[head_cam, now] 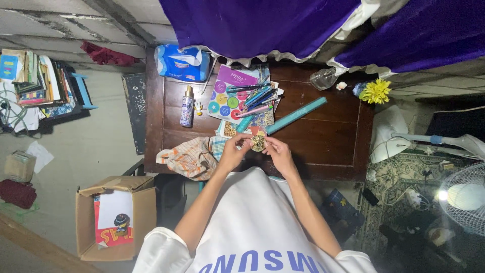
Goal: The person picks up various small items from a cluttered table, including a small figurine, a ruler, pens, and a cloth, and places them one by one into a cardboard box on the floor. The person handles each item individually and transfers it to the box without using any tools.
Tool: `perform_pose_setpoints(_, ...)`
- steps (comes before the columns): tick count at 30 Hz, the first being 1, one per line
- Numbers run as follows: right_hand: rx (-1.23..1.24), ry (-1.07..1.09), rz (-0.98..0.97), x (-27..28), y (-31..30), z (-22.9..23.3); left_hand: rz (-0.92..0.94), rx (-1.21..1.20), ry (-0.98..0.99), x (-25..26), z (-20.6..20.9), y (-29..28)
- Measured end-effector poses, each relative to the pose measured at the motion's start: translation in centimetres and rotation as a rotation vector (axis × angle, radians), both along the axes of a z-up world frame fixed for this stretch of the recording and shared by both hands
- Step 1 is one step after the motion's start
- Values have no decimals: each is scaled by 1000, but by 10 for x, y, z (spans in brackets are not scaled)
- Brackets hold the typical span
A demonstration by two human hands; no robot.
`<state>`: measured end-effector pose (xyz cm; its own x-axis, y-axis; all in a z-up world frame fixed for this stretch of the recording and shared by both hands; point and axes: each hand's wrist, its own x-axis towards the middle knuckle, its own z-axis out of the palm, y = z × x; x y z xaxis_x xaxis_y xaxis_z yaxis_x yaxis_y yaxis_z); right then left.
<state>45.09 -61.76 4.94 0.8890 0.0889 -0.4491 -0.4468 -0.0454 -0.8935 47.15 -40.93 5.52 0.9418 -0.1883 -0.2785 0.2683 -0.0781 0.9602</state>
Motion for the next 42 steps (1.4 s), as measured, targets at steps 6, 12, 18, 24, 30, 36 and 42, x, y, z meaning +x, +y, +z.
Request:
perform_pose_setpoints(6,-93,-83,39,-29,5,13,58,-8,-31,-35,19,3)
perform_pose_setpoints(12,-145,-201,81,-69,8,33,102,-104,10,-88,38,4)
perform_pose_setpoints(18,-142,-195,105,-126,6,50,210,-95,3,-157,44,-9)
perform_pose_setpoints(24,-138,-184,168,-190,13,51,297,-36,-41,-234,50,-7)
perform_pose_setpoints(30,-35,-174,287,-225,39,54,441,-12,-79,-294,56,13)
perform_pose_setpoints(36,47,-203,438,-235,80,56,603,-23,-70,-328,79,47)
perform_pose_setpoints(42,91,-187,646,-252,160,61,817,-7,-97,-380,73,106)
